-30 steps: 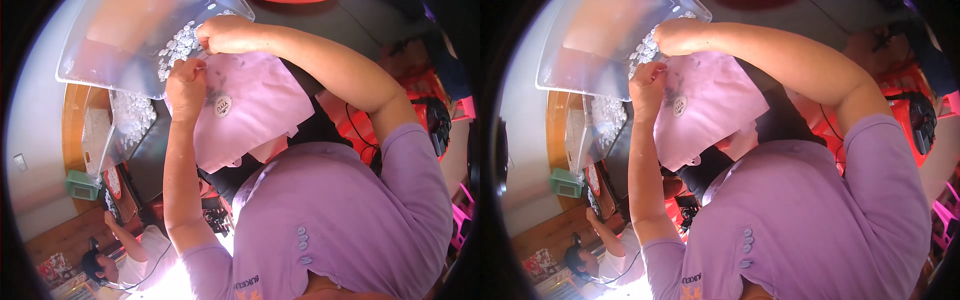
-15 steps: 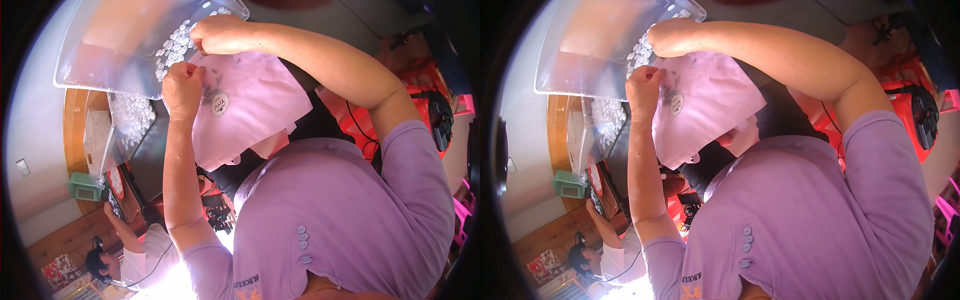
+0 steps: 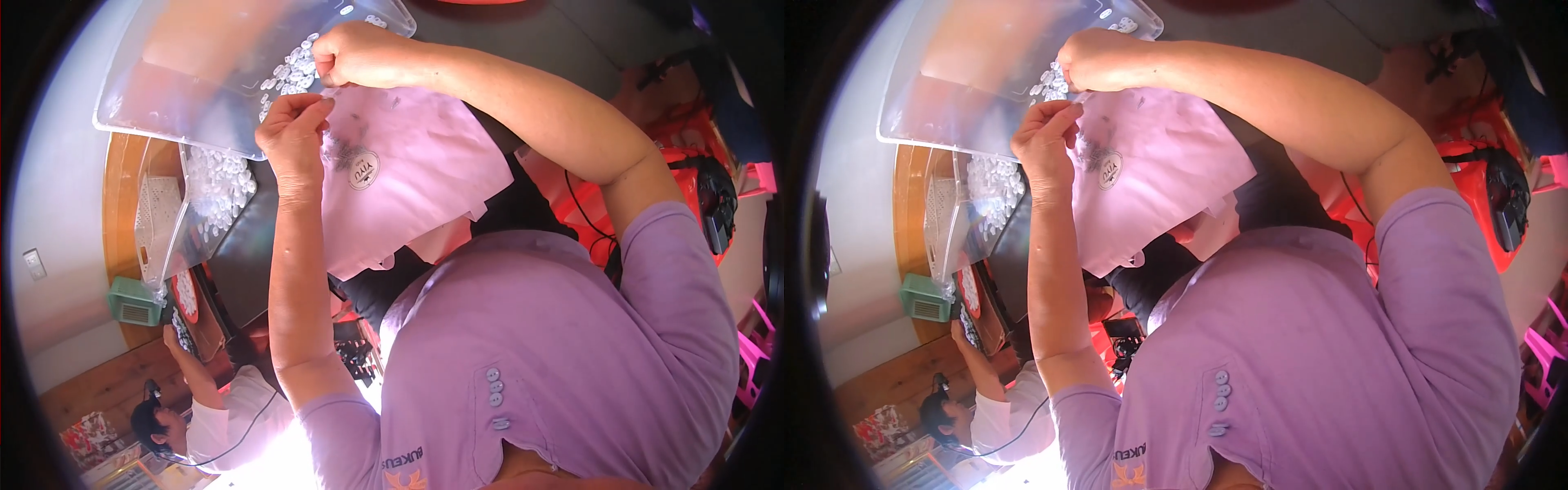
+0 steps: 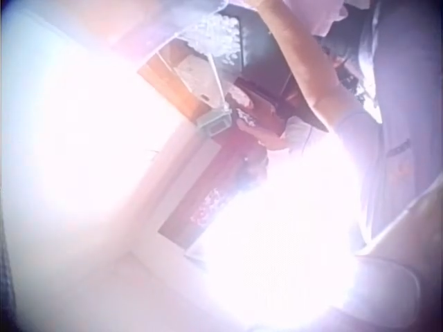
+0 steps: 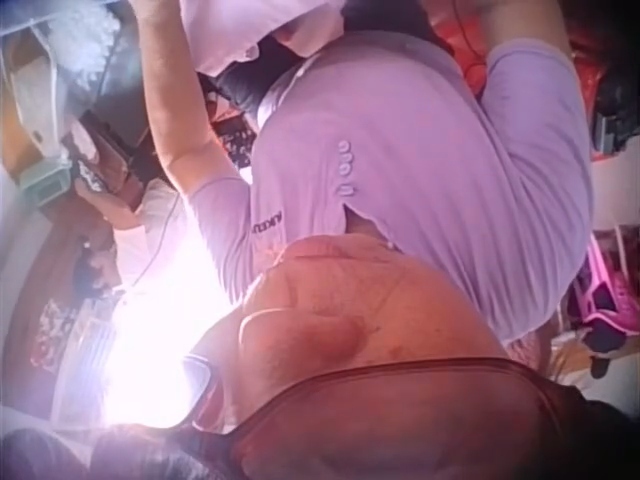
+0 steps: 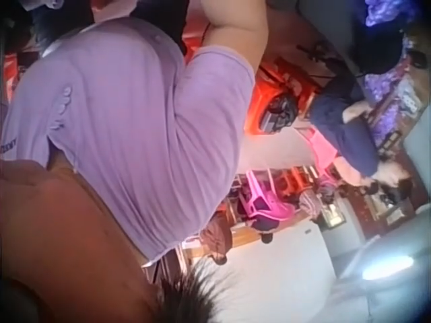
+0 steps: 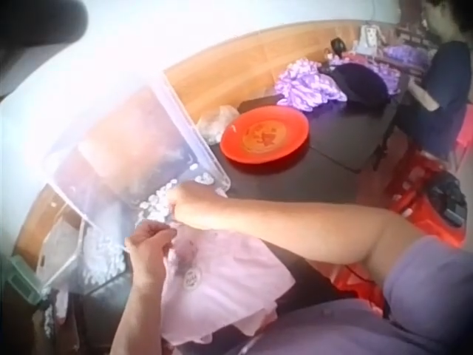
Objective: Placing small white buttons or components onto a pink garment for assembly.
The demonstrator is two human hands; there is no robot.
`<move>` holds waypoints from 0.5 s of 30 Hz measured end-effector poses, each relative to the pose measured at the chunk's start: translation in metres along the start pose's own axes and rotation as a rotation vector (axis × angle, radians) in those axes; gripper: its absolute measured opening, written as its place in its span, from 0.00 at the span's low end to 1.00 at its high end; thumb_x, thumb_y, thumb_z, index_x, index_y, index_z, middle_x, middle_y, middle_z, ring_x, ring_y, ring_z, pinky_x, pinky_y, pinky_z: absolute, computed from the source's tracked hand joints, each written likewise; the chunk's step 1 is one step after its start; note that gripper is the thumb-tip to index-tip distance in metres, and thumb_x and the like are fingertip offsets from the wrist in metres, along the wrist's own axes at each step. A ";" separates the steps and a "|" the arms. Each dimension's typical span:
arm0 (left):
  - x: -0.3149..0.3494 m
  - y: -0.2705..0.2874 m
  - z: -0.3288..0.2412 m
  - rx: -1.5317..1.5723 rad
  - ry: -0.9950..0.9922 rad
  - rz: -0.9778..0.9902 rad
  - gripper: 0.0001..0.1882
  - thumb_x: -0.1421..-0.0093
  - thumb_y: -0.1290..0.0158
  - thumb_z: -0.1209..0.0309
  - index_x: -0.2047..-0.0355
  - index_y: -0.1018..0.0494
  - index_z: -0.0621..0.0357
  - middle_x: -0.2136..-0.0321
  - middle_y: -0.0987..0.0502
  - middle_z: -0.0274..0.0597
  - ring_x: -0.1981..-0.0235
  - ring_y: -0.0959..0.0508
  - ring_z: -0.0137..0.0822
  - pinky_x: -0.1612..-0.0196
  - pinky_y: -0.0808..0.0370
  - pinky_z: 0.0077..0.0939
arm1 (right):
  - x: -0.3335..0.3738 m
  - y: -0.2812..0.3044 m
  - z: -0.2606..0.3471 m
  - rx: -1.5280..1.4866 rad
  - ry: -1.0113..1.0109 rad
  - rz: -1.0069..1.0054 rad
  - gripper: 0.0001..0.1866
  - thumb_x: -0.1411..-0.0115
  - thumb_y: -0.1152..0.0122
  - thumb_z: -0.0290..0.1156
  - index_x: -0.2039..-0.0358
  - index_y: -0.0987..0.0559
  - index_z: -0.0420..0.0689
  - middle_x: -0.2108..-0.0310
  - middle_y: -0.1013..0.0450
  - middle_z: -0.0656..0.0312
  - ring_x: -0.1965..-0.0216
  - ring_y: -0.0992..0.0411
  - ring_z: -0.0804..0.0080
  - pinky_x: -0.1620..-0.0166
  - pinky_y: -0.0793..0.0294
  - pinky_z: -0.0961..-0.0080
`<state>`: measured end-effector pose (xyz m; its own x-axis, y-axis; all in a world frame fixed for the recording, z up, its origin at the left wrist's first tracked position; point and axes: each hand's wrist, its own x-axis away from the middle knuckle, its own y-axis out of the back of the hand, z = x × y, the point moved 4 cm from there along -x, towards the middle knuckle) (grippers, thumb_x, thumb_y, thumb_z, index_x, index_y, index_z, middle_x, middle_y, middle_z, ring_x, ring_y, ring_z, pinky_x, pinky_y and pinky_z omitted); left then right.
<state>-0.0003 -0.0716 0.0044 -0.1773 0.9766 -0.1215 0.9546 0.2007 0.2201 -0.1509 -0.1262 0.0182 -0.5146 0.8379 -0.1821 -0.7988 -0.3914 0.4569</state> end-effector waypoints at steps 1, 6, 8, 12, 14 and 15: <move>0.000 0.000 -0.003 0.144 -0.012 -0.008 0.05 0.51 0.41 0.83 0.74 0.26 0.67 0.81 0.26 0.39 0.81 0.28 0.26 0.80 0.36 0.16 | 0.001 0.000 0.001 0.007 0.003 0.001 0.04 0.48 0.43 0.25 0.71 0.23 0.38 0.75 0.25 0.60 0.69 0.27 0.71 0.64 0.30 0.72; 0.003 0.007 -0.003 0.345 -0.026 -0.011 0.07 0.50 0.42 0.85 0.70 0.27 0.70 0.79 0.25 0.41 0.81 0.28 0.27 0.79 0.34 0.18 | 0.009 -0.008 0.010 -0.136 0.217 -0.100 0.04 0.46 0.42 0.26 0.74 0.25 0.39 0.78 0.28 0.62 0.72 0.30 0.76 0.66 0.32 0.77; 0.008 0.010 -0.005 0.380 -0.032 -0.012 0.07 0.49 0.42 0.85 0.69 0.27 0.70 0.78 0.24 0.42 0.81 0.27 0.28 0.79 0.34 0.19 | 0.012 -0.013 0.018 -0.117 0.223 -0.077 0.04 0.45 0.41 0.25 0.73 0.25 0.39 0.77 0.28 0.63 0.71 0.30 0.78 0.66 0.32 0.78; 0.015 0.007 -0.007 0.464 -0.008 0.008 0.05 0.46 0.42 0.81 0.68 0.26 0.70 0.77 0.23 0.44 0.80 0.26 0.29 0.78 0.33 0.20 | 0.010 -0.021 0.012 -0.302 0.223 -0.111 0.02 0.45 0.41 0.22 0.71 0.25 0.39 0.74 0.27 0.66 0.70 0.31 0.80 0.64 0.30 0.81; 0.017 0.007 -0.004 0.451 0.022 0.023 0.05 0.44 0.43 0.79 0.68 0.26 0.70 0.77 0.23 0.44 0.80 0.26 0.29 0.78 0.32 0.20 | 0.010 -0.022 0.011 -0.355 0.244 -0.135 0.02 0.44 0.41 0.21 0.70 0.25 0.39 0.73 0.27 0.66 0.69 0.31 0.81 0.63 0.29 0.81; 0.017 0.008 -0.003 0.458 0.019 0.021 0.05 0.44 0.43 0.79 0.68 0.26 0.70 0.77 0.23 0.44 0.80 0.26 0.29 0.78 0.32 0.20 | 0.011 -0.023 0.011 -0.386 0.249 -0.139 0.01 0.44 0.42 0.20 0.71 0.25 0.39 0.73 0.27 0.66 0.69 0.30 0.81 0.63 0.29 0.81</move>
<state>0.0034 -0.0527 0.0068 -0.1567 0.9822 -0.1032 0.9649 0.1299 -0.2284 -0.1346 -0.1042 0.0156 -0.4156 0.7945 -0.4428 -0.8986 -0.4340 0.0647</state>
